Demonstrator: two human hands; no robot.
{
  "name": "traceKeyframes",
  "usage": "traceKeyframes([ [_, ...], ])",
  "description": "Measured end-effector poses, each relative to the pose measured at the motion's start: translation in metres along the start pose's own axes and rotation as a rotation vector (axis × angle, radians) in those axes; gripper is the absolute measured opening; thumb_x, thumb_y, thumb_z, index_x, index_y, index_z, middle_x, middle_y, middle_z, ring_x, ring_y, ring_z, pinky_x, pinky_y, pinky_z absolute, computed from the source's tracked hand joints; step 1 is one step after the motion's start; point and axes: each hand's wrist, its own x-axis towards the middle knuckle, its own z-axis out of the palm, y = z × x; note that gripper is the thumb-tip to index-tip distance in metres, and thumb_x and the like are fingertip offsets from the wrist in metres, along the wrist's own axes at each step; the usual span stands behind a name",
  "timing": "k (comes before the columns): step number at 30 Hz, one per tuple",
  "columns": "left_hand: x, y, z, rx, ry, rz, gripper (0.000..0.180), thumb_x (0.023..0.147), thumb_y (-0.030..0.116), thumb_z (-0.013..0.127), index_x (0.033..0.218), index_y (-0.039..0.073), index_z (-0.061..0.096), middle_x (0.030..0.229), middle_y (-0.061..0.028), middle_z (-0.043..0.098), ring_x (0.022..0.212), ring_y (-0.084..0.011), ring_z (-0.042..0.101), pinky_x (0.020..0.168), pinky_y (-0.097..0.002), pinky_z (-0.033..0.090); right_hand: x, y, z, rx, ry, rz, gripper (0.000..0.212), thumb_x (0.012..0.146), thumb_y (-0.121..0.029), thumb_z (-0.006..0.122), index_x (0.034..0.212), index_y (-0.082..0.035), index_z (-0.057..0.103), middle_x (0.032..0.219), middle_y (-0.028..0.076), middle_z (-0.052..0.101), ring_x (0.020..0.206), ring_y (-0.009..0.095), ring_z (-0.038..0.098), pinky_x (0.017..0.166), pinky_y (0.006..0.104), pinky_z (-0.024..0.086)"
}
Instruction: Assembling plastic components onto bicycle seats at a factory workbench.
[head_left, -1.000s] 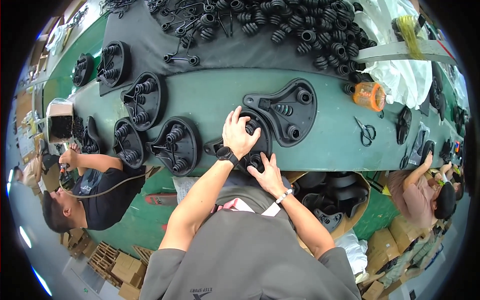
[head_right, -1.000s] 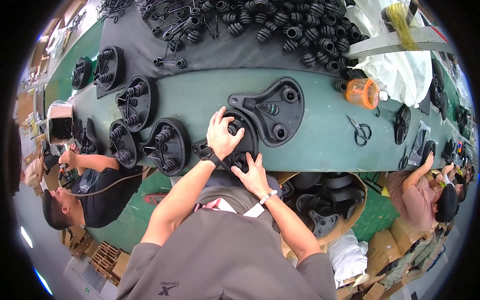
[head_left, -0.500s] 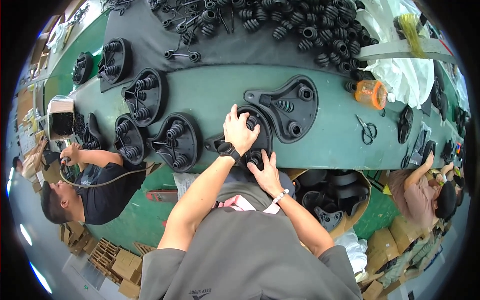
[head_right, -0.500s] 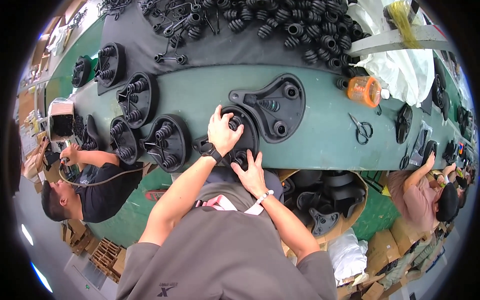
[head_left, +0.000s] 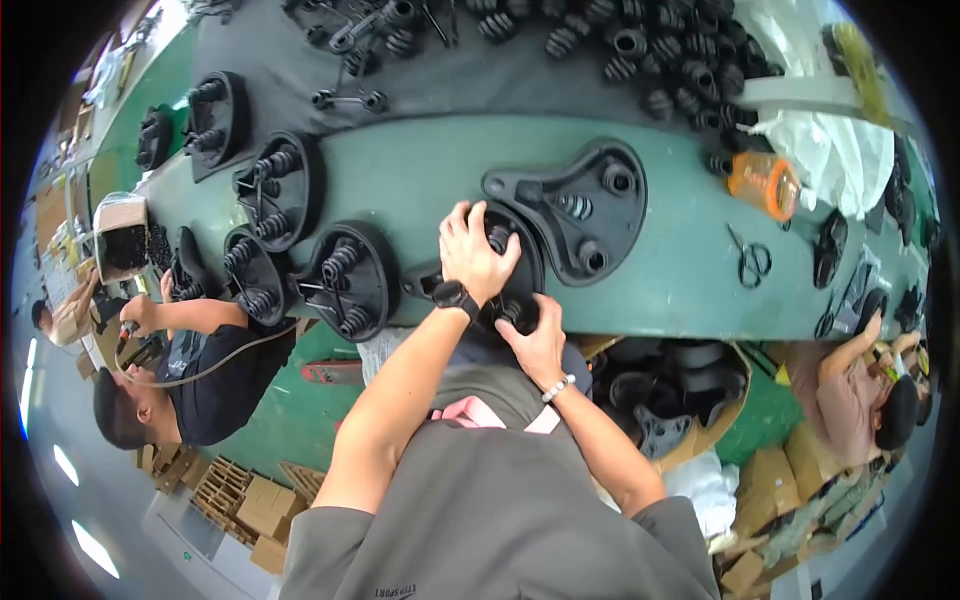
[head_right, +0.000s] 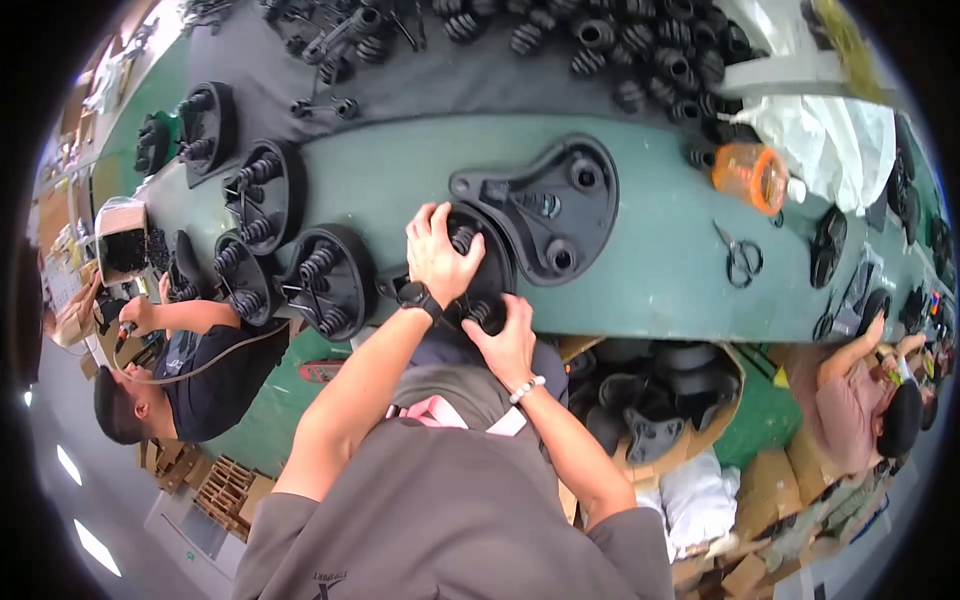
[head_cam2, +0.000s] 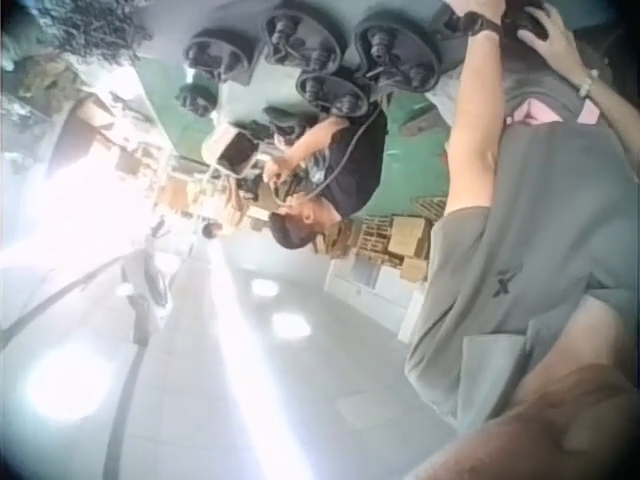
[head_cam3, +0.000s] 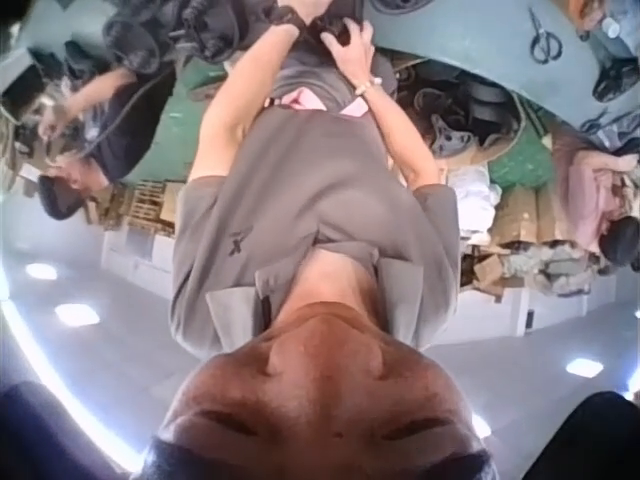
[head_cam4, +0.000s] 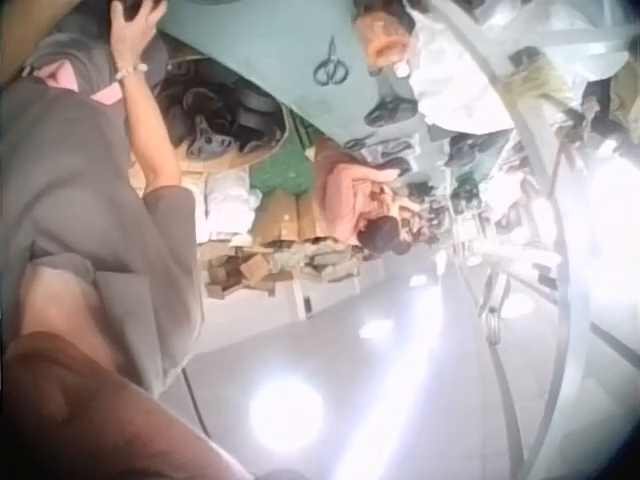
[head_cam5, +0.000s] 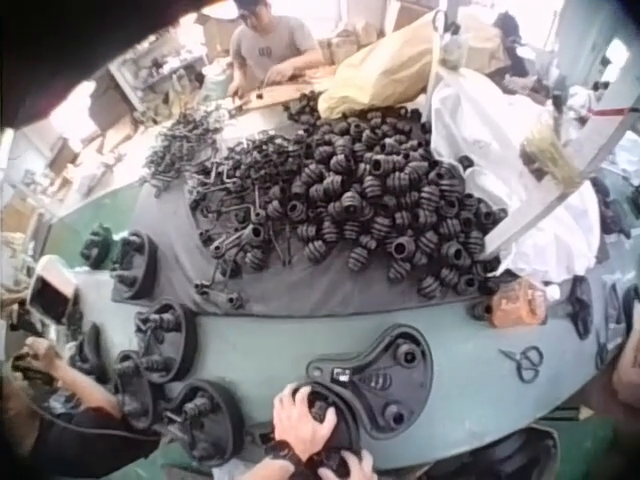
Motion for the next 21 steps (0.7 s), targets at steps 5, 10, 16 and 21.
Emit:
traceKeyframes([
  [5, -0.009, -0.010, -0.002, -0.113, -0.151, 0.052, 0.106, 0.075, 0.056, 0.081, 0.152, -0.001, 0.034, 0.146, -0.0290, 0.044, 0.133, -0.0485, 0.044, 0.116, -0.0552, 0.034, 0.026, 0.020, 0.009, 0.185, -0.055, 0.013, 0.114, 0.070, -0.029, 0.093, 0.153, 0.011, 0.027, 0.146, 0.030, 0.046, 0.135, 0.039, 0.049, 0.115, 0.0449, 0.039],
  [10, -0.056, -0.069, -0.033, -0.159, -0.359, -0.084, 0.117, 0.074, 0.067, 0.078, 0.154, -0.004, 0.031, 0.144, -0.0297, 0.049, 0.135, -0.0454, 0.046, 0.115, -0.0530, 0.034, 0.030, 0.029, 0.004, 0.401, -0.177, -0.026, 0.112, 0.072, -0.021, 0.092, 0.157, 0.007, 0.024, 0.151, 0.024, 0.044, 0.136, 0.033, 0.047, 0.117, 0.0402, 0.036],
  [16, -0.063, -0.073, -0.046, -0.121, -0.385, -0.036, 0.119, 0.070, 0.075, 0.076, 0.147, -0.007, 0.040, 0.132, -0.0279, 0.058, 0.122, -0.0455, 0.055, 0.108, -0.0518, 0.041, 0.032, 0.034, -0.003, 0.402, -0.199, -0.030, 0.105, 0.077, -0.028, 0.088, 0.158, 0.001, 0.028, 0.150, 0.015, 0.048, 0.133, 0.028, 0.049, 0.115, 0.0373, 0.037],
  [21, -0.051, -0.042, -0.137, -0.194, -0.526, 0.140, 0.116, 0.067, 0.065, 0.084, 0.145, -0.008, 0.040, 0.123, -0.0261, 0.060, 0.111, -0.0421, 0.061, 0.098, -0.0476, 0.050, -0.011, -0.012, -0.052, 0.693, -0.360, 0.014, 0.102, 0.085, -0.042, 0.081, 0.159, 0.000, 0.025, 0.149, 0.015, 0.049, 0.137, 0.029, 0.049, 0.117, 0.0427, 0.039],
])
